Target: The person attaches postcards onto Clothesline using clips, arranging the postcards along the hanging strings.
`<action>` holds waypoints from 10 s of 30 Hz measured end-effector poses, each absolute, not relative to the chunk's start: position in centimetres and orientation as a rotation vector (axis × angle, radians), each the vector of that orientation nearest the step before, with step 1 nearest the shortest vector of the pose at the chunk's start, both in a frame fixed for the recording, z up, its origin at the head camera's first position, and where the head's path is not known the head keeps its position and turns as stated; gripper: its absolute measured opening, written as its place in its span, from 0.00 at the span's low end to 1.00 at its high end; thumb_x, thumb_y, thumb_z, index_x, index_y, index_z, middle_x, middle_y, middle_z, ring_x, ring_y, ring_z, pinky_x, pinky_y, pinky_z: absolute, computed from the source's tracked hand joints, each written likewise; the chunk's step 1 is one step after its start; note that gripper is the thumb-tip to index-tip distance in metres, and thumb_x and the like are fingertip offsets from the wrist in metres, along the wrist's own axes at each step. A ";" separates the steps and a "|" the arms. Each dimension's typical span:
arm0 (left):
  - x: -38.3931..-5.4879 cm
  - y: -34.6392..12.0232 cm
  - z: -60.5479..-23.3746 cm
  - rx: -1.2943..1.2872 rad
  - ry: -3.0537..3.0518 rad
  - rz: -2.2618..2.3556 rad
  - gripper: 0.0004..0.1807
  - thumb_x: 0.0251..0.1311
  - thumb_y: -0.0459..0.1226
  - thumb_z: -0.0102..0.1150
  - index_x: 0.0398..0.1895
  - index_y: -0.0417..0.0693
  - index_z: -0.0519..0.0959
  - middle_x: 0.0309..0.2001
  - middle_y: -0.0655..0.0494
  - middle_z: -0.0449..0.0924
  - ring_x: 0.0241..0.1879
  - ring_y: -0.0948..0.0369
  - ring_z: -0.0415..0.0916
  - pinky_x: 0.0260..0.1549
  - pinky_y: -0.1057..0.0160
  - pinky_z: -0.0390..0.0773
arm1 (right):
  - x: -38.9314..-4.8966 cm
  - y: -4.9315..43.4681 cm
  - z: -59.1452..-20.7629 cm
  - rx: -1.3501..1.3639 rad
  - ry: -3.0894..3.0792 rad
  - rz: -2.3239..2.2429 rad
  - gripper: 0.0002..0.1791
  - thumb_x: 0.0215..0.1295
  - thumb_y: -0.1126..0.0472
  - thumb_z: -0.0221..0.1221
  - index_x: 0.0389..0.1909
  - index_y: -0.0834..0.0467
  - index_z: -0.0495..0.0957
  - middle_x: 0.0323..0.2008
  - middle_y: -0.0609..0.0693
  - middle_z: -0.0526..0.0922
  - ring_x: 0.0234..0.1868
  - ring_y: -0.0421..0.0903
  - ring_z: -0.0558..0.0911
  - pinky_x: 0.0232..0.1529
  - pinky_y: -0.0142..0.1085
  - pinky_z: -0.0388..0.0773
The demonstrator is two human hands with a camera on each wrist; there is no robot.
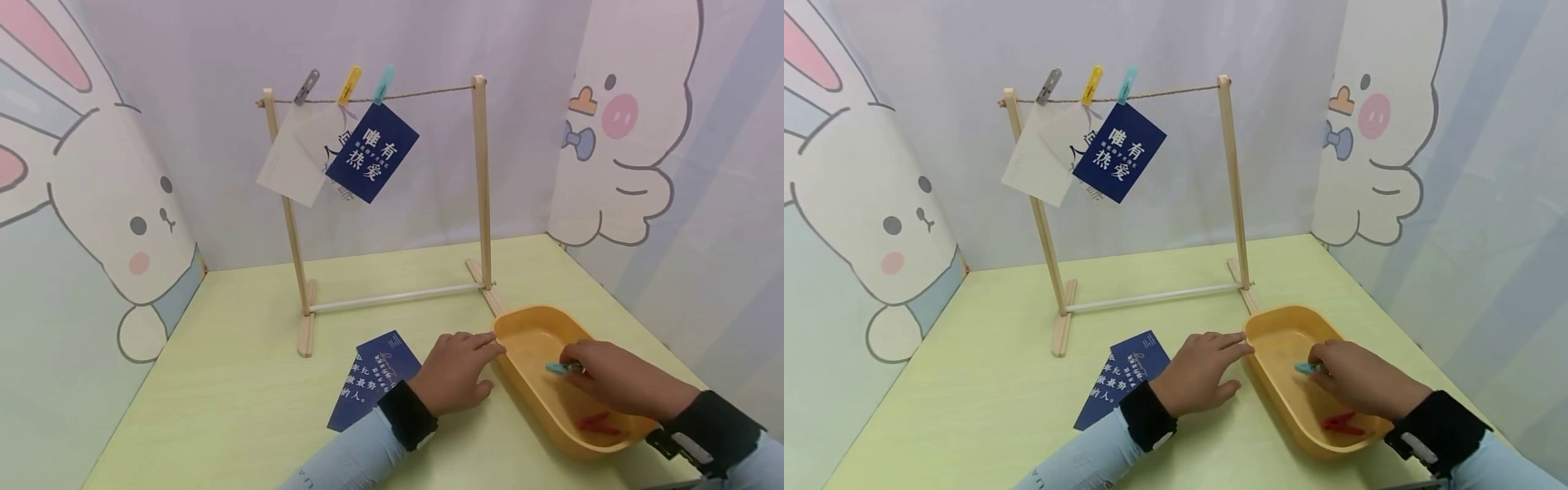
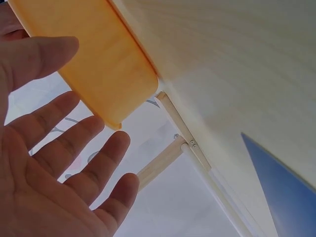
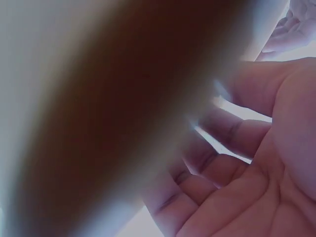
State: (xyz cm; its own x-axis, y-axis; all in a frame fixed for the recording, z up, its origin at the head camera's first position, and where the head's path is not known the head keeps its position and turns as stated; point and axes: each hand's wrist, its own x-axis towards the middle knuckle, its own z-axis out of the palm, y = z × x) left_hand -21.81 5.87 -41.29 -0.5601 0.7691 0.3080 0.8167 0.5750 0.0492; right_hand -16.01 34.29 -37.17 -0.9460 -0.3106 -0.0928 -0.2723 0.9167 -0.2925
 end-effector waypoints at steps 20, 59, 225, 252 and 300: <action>-21.6 5.9 -41.1 -1.301 -2.580 -0.220 0.33 0.65 0.49 0.66 0.73 0.65 0.71 0.76 0.64 0.68 0.65 0.61 0.76 0.59 0.56 0.77 | -15.8 33.6 -36.2 -0.302 2.958 -0.492 0.18 0.56 0.42 0.74 0.38 0.50 0.86 0.23 0.39 0.79 0.26 0.39 0.74 0.27 0.30 0.75; -24.2 2.8 -39.2 -1.068 -2.591 -0.297 0.31 0.60 0.53 0.72 0.63 0.50 0.79 0.60 0.57 0.82 0.59 0.58 0.80 0.57 0.55 0.80 | -16.2 33.4 -35.2 -0.360 3.007 -0.491 0.17 0.52 0.48 0.78 0.38 0.50 0.85 0.24 0.39 0.76 0.27 0.39 0.73 0.28 0.30 0.74; -29.5 -6.5 -34.7 -0.515 -2.493 -1.321 0.12 0.53 0.50 0.78 0.30 0.54 0.91 0.30 0.63 0.87 0.39 0.58 0.77 0.38 0.58 0.73 | -19.0 29.9 -28.4 -0.666 3.261 -0.350 0.09 0.64 0.48 0.72 0.37 0.48 0.87 0.27 0.35 0.81 0.29 0.37 0.75 0.31 0.30 0.77; -30.0 -6.5 -32.8 -0.525 -2.477 -1.268 0.15 0.55 0.53 0.77 0.31 0.54 0.90 0.32 0.63 0.87 0.41 0.59 0.81 0.43 0.55 0.79 | -19.7 29.7 -28.1 -0.661 3.242 -0.324 0.14 0.61 0.45 0.73 0.42 0.48 0.87 0.32 0.37 0.85 0.32 0.36 0.79 0.33 0.29 0.80; -31.4 -5.4 -26.5 -0.538 -2.336 -1.185 0.19 0.57 0.55 0.74 0.35 0.49 0.91 0.38 0.57 0.90 0.41 0.59 0.83 0.45 0.56 0.82 | -21.6 26.6 -21.8 -0.916 3.368 -0.106 0.13 0.61 0.52 0.74 0.43 0.54 0.87 0.30 0.42 0.85 0.30 0.39 0.80 0.32 0.32 0.81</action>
